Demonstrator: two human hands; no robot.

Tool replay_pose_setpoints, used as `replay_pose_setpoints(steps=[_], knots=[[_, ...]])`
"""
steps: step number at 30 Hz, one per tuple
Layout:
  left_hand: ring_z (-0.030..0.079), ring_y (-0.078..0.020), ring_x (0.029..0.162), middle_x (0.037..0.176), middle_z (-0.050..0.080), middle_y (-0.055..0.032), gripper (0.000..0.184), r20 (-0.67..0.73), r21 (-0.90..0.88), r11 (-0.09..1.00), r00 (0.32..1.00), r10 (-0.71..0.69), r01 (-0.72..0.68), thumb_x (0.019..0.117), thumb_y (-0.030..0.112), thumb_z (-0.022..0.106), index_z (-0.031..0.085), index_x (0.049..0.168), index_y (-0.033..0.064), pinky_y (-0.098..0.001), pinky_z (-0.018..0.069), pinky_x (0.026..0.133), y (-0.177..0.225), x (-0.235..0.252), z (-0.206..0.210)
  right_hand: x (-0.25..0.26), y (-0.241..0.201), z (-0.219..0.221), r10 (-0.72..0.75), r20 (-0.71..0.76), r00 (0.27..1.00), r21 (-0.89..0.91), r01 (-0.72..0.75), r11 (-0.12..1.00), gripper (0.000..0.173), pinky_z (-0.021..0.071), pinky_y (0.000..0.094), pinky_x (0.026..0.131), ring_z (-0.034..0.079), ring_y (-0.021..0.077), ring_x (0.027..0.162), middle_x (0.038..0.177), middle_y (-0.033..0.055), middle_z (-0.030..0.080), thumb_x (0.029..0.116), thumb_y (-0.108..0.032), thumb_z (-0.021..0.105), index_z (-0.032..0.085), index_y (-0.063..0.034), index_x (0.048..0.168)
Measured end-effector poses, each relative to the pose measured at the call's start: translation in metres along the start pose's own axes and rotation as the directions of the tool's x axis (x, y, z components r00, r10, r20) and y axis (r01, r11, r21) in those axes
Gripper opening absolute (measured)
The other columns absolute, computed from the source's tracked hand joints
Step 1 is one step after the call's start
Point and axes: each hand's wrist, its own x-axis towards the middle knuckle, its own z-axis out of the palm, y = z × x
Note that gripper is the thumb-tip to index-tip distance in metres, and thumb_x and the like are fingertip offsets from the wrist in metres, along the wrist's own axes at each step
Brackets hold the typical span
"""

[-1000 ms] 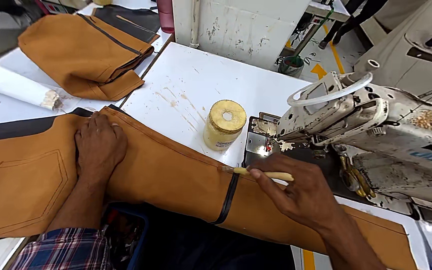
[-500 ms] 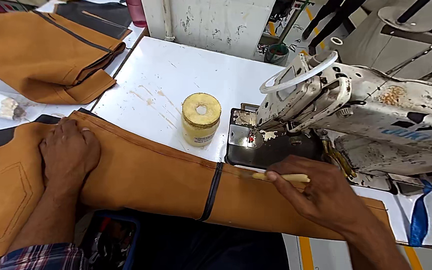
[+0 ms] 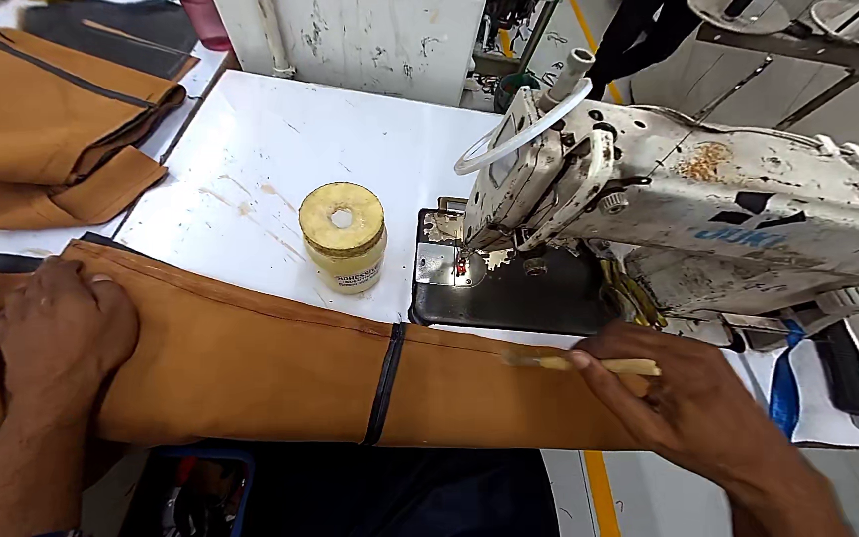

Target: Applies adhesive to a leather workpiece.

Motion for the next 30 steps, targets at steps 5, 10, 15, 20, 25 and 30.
replay_pose_setpoints(steps=[5,10,15,20,25,30], knots=[[0.042,-0.0564,0.138,0.146,0.047,-0.0366,0.062,0.027,0.038,0.999,0.999,-0.029,0.028,0.1073,0.034,0.019,0.046,0.142,-0.0098,-0.0759,0.0308,0.107,0.011,-0.002,-0.005,-0.007,-0.005,0.003,0.001,-0.073,0.997,-0.045,-0.004,0.999,0.029,0.0530,0.0204,0.069,0.063,0.0006,0.079,0.081,-0.0078,0.067,0.1005,-0.033,0.054,0.073,-0.0155,0.087],[0.038,-0.0589,0.139,0.147,0.040,-0.0425,0.052,0.071,-0.036,0.997,0.996,-0.060,0.063,0.1105,0.020,0.023,0.041,0.143,-0.0168,-0.0723,0.0289,0.111,0.049,-0.021,-0.031,-0.018,0.004,0.009,0.046,-0.108,0.993,0.140,-0.030,0.990,0.024,0.0550,0.0144,0.073,0.064,-0.0047,0.086,0.090,-0.0109,0.069,0.1031,-0.033,0.056,0.073,-0.0171,0.097],[0.037,-0.0539,0.143,0.152,0.039,-0.0369,0.055,0.007,-0.112,0.993,0.999,-0.046,0.047,0.1110,0.026,0.023,0.041,0.146,-0.0132,-0.0689,0.0274,0.115,0.014,-0.009,-0.003,-0.041,0.022,-0.028,0.155,-0.104,0.982,-0.131,-0.168,0.977,0.033,0.0514,0.0197,0.064,0.062,-0.0016,0.074,0.080,-0.0077,0.066,0.1014,-0.037,0.051,0.072,-0.0155,0.087],[0.050,-0.0567,0.130,0.135,0.053,-0.0407,0.053,-0.008,-0.103,0.993,0.999,-0.054,0.053,0.1109,0.023,0.024,0.043,0.144,-0.0130,-0.0716,0.0366,0.106,0.010,-0.006,0.002,-0.036,0.011,0.006,0.123,-0.170,0.978,0.060,-0.114,0.992,0.026,0.0567,0.0192,0.071,0.065,-0.0012,0.082,0.086,-0.0087,0.069,0.1020,-0.034,0.057,0.073,-0.0164,0.093],[0.047,-0.0562,0.134,0.140,0.049,-0.0400,0.051,-0.013,-0.124,0.992,0.999,-0.037,0.035,0.1111,0.022,0.026,0.044,0.143,-0.0132,-0.0702,0.0341,0.110,0.009,-0.004,-0.002,-0.062,0.029,-0.007,0.236,-0.197,0.952,0.042,-0.232,0.972,0.032,0.0568,0.0192,0.069,0.066,-0.0025,0.080,0.087,-0.0103,0.071,0.1030,-0.041,0.054,0.075,-0.0187,0.093],[0.042,-0.0547,0.140,0.146,0.042,-0.0424,0.053,-0.196,-0.245,0.962,0.978,0.077,-0.125,0.1085,0.020,0.033,0.039,0.145,-0.0183,-0.0592,0.0316,0.118,0.036,-0.024,-0.019,-0.069,0.009,-0.038,0.290,-0.270,0.918,-0.042,-0.312,0.949,0.036,0.0588,0.0352,0.071,0.071,0.0152,0.080,0.085,0.0095,0.074,0.1039,-0.033,0.056,0.073,-0.0045,0.092]])
